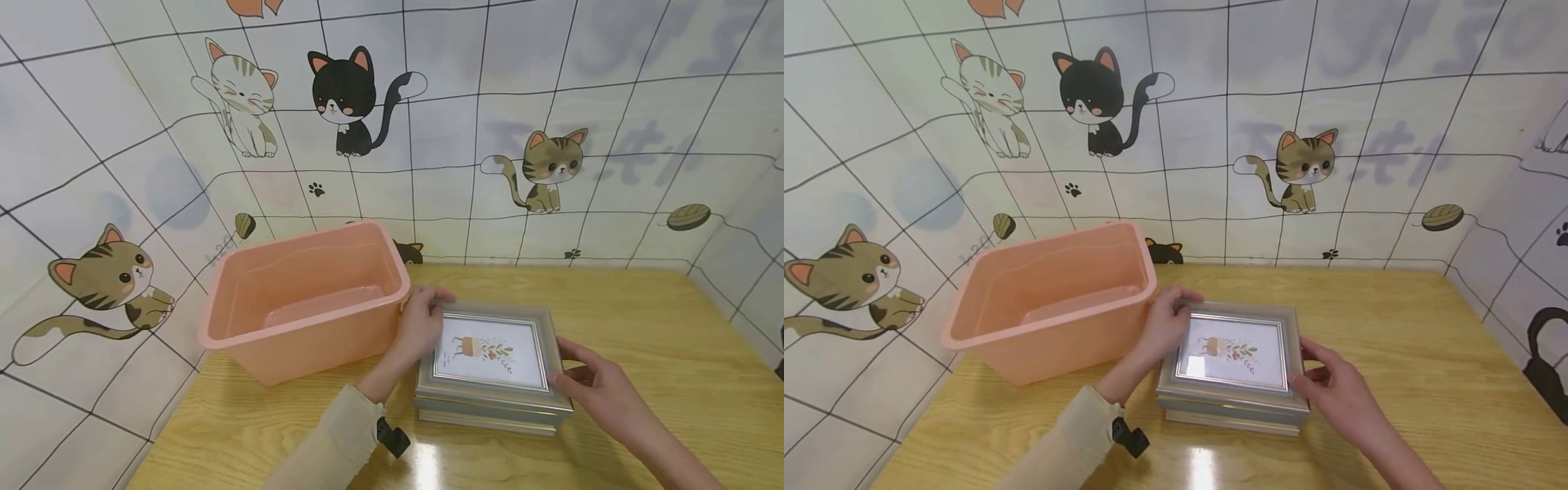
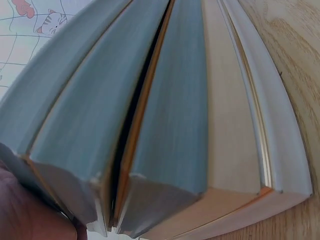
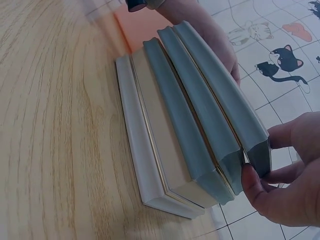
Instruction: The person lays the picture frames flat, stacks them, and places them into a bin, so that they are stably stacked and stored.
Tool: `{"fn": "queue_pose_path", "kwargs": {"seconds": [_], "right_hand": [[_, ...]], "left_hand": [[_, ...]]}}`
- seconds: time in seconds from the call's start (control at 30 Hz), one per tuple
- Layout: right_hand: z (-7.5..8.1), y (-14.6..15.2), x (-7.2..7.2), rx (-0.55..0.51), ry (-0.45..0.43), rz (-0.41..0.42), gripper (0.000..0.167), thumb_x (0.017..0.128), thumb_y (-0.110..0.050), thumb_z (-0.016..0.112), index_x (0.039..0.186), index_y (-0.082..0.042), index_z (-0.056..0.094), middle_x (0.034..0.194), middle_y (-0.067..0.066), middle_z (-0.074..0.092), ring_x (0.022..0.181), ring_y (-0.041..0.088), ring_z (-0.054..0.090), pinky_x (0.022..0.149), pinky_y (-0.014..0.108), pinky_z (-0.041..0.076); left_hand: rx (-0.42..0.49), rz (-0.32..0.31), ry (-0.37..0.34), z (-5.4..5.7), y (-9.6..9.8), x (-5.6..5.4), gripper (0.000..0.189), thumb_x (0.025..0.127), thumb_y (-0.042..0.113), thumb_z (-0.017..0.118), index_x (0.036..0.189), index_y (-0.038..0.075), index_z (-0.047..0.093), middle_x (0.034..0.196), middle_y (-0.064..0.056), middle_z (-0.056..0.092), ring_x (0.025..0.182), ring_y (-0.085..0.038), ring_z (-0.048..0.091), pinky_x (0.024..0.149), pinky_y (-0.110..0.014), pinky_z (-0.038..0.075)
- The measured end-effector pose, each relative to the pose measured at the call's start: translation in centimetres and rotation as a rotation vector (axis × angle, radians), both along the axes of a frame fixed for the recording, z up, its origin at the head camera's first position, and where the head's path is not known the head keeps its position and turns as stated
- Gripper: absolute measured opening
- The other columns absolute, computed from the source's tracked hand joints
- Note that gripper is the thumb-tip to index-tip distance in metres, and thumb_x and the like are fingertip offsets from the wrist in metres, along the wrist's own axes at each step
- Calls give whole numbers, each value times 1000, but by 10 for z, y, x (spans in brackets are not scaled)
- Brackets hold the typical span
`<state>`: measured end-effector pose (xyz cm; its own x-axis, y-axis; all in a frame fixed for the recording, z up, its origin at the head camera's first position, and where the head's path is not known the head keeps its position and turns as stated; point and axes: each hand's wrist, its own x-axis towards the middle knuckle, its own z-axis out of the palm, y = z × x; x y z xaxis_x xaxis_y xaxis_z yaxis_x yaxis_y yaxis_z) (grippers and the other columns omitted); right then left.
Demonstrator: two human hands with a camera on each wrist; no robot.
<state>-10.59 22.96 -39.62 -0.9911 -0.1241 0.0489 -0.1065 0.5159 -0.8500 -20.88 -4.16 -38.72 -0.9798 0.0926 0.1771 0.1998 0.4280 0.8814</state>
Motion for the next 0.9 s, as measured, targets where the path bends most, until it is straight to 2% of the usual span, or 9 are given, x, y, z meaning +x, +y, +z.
{"fn": "queue_pose_path", "kwargs": {"seconds": [0.13,0.33,0.4,0.53,0.63,0.73,0.83,0.9], "right_hand": [[0,0,-1,7,-2,12,62,98,-6,67,149,15,38,136,31,54,90,0,64,68,27,54],[2,0,-2,57,-26,20,64,99,-10,67,150,14,37,139,32,53,91,2,63,67,28,53],[3,0,-3,71,-43,23,65,100,-12,67,151,14,36,140,32,52,92,4,63,67,28,53],[4,1,-4,94,-63,28,66,101,-16,67,151,13,36,143,32,50,95,10,64,68,29,54],[4,6,-5,126,-61,34,65,101,-19,66,152,10,37,142,30,52,95,10,65,69,30,53],[7,12,-8,174,-24,39,64,102,-19,65,153,9,37,141,30,53,97,16,68,68,30,53],[16,17,-16,244,76,34,64,102,-18,66,152,9,38,141,32,51,100,30,68,67,30,54],[26,18,-23,282,152,27,63,102,-18,66,151,10,38,140,35,49,103,40,65,70,37,56]], "left_hand": [[-28,-10,-6,0,0,0,32,96,-7,52,111,12,73,108,0,57,103,-19,55,93,-38,46],[18,8,7,0,0,1,48,94,-8,55,137,10,64,126,-7,58,114,-23,57,98,-40,48],[39,6,-4,0,-1,2,51,94,-7,56,141,10,61,129,-8,56,118,-25,55,100,-41,47],[14,-20,-4,0,-3,4,50,93,-3,58,142,11,61,133,-11,55,124,-28,52,103,-46,44],[-57,-56,-2,3,-3,7,53,93,2,61,145,10,59,144,-15,49,132,-32,48,108,-50,41],[-165,-88,4,9,-2,13,58,93,9,64,150,11,53,155,-18,38,145,-37,34,114,-53,34],[-278,-113,44,17,-1,21,62,94,14,68,153,12,49,161,-19,29,153,-40,16,118,-57,26],[-351,-134,86,23,-1,27,64,95,17,68,155,14,47,164,-19,25,154,-40,7,119,-58,22]]}}
